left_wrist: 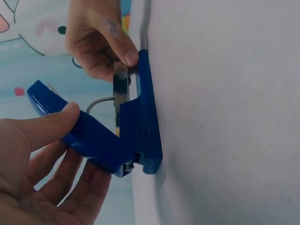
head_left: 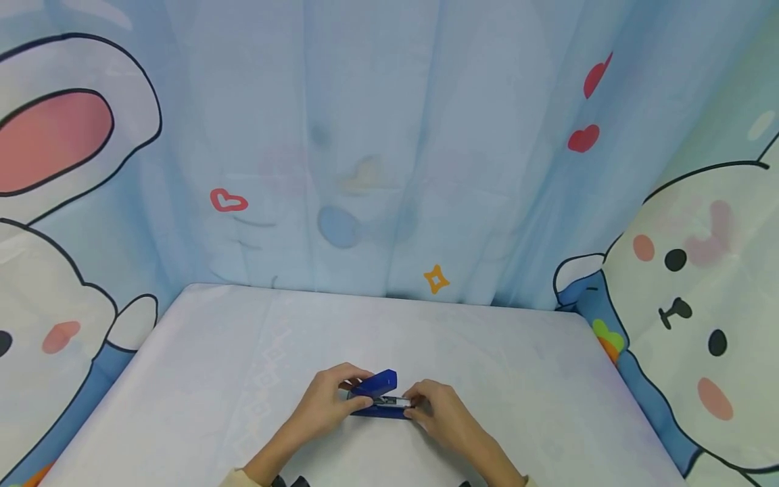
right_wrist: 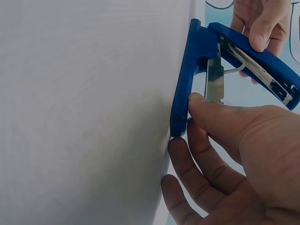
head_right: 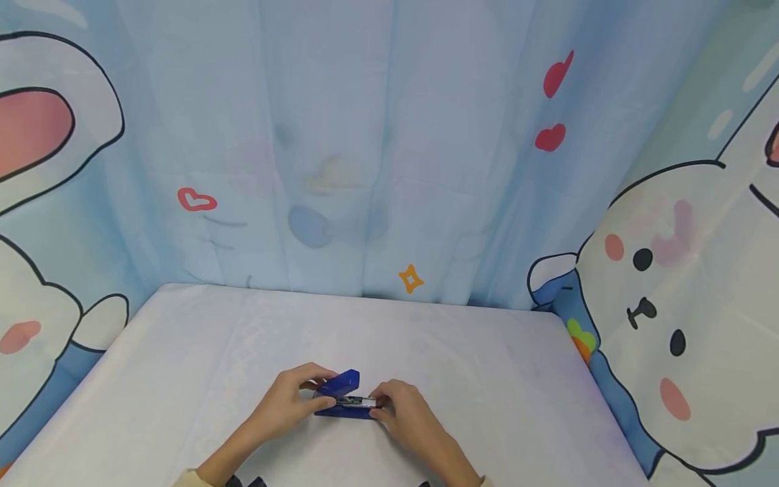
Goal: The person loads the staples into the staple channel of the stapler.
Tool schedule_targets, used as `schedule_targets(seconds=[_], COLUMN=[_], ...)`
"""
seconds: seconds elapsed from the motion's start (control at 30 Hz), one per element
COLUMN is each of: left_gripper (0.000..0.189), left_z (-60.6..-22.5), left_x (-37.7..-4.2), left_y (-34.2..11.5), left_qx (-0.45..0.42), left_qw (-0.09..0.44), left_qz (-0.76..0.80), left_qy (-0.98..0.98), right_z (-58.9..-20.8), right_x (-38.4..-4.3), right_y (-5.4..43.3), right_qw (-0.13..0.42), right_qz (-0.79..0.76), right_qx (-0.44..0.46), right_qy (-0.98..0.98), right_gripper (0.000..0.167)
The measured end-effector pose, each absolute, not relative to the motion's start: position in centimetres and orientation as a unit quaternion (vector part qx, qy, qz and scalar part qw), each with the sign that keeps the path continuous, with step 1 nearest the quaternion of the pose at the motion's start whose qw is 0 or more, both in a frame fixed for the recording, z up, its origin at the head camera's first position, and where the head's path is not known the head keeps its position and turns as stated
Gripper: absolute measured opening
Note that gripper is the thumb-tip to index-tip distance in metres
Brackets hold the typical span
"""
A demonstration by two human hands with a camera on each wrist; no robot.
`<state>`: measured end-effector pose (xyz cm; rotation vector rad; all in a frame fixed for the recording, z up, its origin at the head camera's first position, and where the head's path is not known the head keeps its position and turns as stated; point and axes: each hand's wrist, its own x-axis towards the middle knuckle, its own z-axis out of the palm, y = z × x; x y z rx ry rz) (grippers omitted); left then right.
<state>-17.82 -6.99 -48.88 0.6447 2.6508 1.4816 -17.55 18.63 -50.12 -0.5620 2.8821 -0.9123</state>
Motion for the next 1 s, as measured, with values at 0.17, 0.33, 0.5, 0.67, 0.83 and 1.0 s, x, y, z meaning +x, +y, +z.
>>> schedule_targets(seconds=[0.17, 0.33, 0.5, 0.67, 0.83, 1.0], left_gripper=[0.033, 0.033, 0.035, 0.034, 0.034, 0.034], left_z=[-49.1, -49.3, -49.4, -49.2, -49.2, -49.3], left_x=[-18.0, -18.1, -18.1, -18.1, -18.1, -18.0], left_y=[-6.7, -6.5, -5.9, -5.4, -5.2, -5.1], left_qx=[0.216, 0.216, 0.218, 0.219, 0.217, 0.219], left_qw=[0.007, 0.011, 0.009, 0.008, 0.012, 0.007], left_qz=[0.467, 0.463, 0.444, 0.422, 0.413, 0.406], left_qy=[0.858, 0.860, 0.869, 0.880, 0.884, 0.887], right_z=[-50.2, -50.3, -50.4, -50.3, -50.3, -50.2], right_x=[-17.7, -17.6, -17.5, -17.6, -17.5, -17.6], right_y=[18.7, 18.7, 18.8, 18.8, 18.8, 18.9], right_qw=[0.033, 0.032, 0.026, 0.025, 0.029, 0.031], right_qz=[-0.293, -0.300, -0.300, -0.301, -0.302, -0.303], right_qx=[-0.181, -0.185, -0.191, -0.191, -0.193, -0.195], right_qy=[0.938, 0.935, 0.934, 0.934, 0.933, 0.932], right_gripper=[0.016, 0.017, 0.016, 0.016, 0.015, 0.016])
